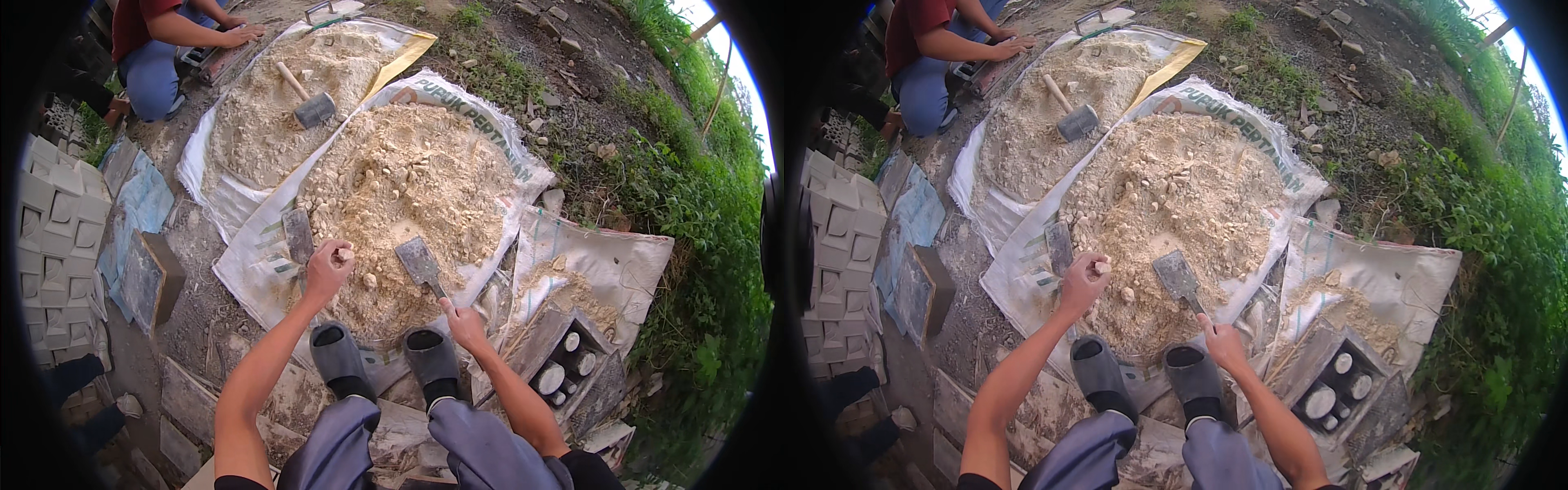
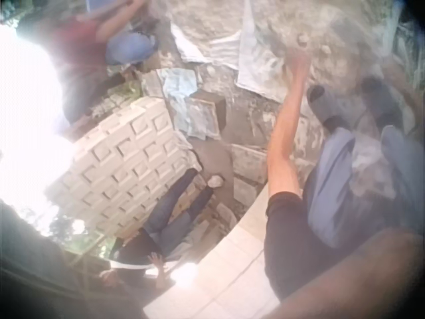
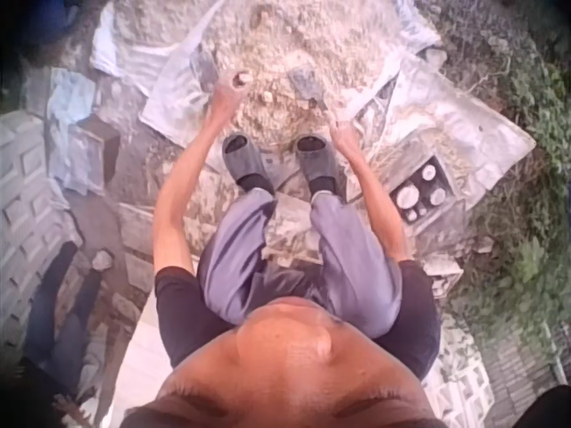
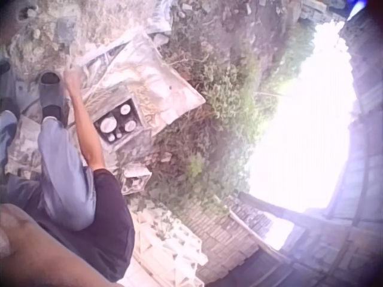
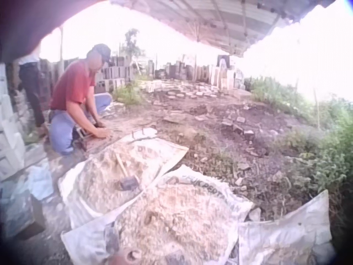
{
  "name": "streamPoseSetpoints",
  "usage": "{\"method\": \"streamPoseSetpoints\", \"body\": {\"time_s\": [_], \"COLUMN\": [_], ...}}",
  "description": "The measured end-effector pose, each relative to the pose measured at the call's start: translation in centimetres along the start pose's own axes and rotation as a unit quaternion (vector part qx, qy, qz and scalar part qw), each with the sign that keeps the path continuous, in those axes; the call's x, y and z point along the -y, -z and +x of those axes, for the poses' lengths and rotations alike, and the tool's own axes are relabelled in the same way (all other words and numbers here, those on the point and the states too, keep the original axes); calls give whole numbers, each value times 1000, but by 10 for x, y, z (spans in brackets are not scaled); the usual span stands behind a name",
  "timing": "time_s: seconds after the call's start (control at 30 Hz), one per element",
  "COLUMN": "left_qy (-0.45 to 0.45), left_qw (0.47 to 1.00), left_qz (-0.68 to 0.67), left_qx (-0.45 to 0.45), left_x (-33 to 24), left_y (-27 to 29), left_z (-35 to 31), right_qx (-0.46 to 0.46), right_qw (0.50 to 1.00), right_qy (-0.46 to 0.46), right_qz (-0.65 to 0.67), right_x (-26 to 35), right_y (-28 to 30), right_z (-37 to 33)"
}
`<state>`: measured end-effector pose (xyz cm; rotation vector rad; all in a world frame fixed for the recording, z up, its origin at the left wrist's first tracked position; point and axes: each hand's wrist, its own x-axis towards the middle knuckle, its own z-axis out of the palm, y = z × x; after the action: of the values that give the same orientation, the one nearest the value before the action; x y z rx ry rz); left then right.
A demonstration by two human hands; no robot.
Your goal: The person uses a trowel and their hands to mix a pile of light-colored granular material on a white tarp. They repeatedly scoop and turn the material to blend it. Another person is visible in the background working with a mold.
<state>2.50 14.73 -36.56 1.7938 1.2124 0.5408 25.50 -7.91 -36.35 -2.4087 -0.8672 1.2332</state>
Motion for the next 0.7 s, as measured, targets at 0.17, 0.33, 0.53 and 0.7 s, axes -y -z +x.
{"method": "streamPoseSetpoints", "body": {"time_s": [0.17, 0.33, 0.53, 0.7], "left_qy": [-76, -121, -99, -157], "left_qw": [995, 992, 992, 980], "left_qz": [-38, -2, 67, 123], "left_qx": [61, 24, -41, -3], "left_x": [-24, -21, -6, -2], "left_y": [-48, -62, -26, -34], "left_z": [41, 34, 7, -18], "right_qx": [-57, -125, -143, -67], "right_qw": [997, 981, 966, 996], "right_qy": [16, 64, 125, 34], "right_qz": [42, 133, 178, 38], "right_x": [-6, 38, 124, 55], "right_y": [19, 48, 78, 28], "right_z": [1, 8, 3, 41]}}
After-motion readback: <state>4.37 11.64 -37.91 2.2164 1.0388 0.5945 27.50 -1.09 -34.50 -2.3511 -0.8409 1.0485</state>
